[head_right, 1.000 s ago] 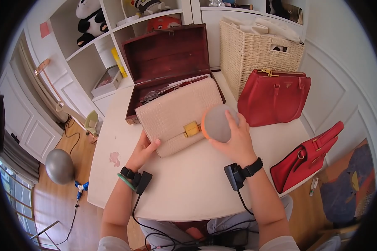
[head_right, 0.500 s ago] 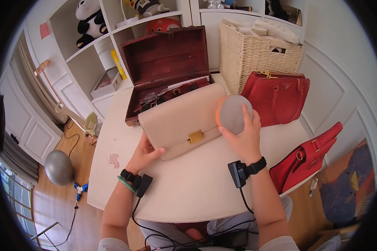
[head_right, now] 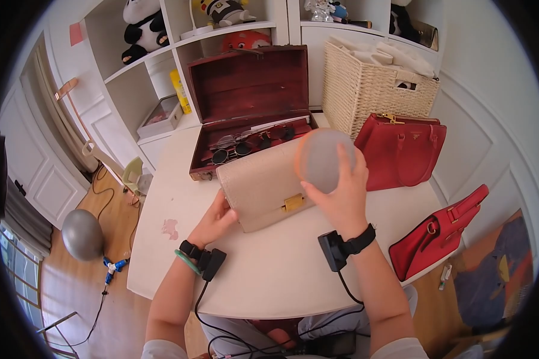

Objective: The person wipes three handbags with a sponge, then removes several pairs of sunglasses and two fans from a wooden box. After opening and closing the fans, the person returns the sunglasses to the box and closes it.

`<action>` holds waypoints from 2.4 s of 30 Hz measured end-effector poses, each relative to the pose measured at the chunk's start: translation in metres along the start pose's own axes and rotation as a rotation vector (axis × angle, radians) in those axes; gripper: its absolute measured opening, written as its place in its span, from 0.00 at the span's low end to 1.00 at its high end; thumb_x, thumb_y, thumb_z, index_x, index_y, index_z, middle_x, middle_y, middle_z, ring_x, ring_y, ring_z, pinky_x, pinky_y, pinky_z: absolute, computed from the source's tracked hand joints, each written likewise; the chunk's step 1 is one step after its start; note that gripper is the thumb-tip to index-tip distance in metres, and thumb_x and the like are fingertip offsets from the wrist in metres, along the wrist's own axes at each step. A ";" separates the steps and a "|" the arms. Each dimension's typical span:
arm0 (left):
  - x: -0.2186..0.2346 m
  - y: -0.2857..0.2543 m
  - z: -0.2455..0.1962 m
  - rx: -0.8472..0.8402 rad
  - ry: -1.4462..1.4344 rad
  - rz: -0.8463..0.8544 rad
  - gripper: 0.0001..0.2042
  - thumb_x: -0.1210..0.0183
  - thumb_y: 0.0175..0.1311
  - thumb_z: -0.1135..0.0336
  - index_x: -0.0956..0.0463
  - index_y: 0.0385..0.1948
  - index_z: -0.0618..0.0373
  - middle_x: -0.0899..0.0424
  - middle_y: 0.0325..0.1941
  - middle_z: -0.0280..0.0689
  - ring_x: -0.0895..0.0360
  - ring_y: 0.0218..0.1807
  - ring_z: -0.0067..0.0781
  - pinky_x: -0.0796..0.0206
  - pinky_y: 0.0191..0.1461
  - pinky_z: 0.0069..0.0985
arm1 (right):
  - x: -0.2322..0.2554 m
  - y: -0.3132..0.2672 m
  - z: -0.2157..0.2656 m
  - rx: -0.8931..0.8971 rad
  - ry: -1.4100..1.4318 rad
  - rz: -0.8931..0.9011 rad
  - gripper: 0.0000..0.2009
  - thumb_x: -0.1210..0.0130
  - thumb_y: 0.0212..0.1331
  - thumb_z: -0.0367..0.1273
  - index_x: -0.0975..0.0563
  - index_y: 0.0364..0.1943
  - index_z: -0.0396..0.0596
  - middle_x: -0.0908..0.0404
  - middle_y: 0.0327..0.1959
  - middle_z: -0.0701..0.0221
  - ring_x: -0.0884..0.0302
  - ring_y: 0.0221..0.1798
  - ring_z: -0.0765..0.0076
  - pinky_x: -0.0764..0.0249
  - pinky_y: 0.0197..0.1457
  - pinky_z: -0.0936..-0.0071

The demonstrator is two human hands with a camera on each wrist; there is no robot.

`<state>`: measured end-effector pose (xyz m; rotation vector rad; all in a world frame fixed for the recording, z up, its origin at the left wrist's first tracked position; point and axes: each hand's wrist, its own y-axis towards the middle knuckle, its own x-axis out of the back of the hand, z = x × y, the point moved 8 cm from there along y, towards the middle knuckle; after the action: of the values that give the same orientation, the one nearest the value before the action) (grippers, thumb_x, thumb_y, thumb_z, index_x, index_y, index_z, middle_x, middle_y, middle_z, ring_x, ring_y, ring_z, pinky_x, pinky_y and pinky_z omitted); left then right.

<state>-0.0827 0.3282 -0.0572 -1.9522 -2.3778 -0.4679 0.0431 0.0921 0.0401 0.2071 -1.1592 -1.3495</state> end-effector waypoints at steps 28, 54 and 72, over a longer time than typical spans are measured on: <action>-0.001 -0.004 -0.049 -0.303 0.164 -0.209 0.44 0.29 0.47 0.64 0.47 0.65 0.61 0.26 0.56 0.44 0.28 0.57 0.36 0.37 0.61 0.32 | 0.029 0.045 -0.057 -0.145 0.014 0.039 0.33 0.39 0.49 0.47 0.28 0.54 0.35 0.30 0.54 0.51 0.31 0.52 0.52 0.34 0.58 0.62; 0.013 -0.008 -0.045 -0.276 0.073 -0.346 0.34 0.50 0.68 0.57 0.57 0.69 0.62 0.39 0.65 0.44 0.41 0.65 0.33 0.53 0.68 0.27 | -0.042 -0.050 -0.090 -0.840 0.914 0.674 0.25 0.56 0.60 0.51 0.31 0.52 0.47 0.27 0.37 0.73 0.32 0.35 0.77 0.34 0.35 0.77; 0.004 -0.025 -0.106 -0.418 0.522 -0.718 0.31 0.45 0.64 0.64 0.49 0.66 0.63 0.44 0.69 0.47 0.47 0.70 0.42 0.58 0.70 0.35 | -0.033 -0.045 -0.095 -0.695 0.726 0.679 0.44 0.55 0.54 0.59 0.37 0.59 0.28 0.30 0.56 0.45 0.30 0.59 0.53 0.35 0.59 0.71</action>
<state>-0.1255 0.3013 0.0392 -0.7886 -2.6443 -1.3847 0.0905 0.0609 -0.0544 -0.1866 -0.0797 -0.8641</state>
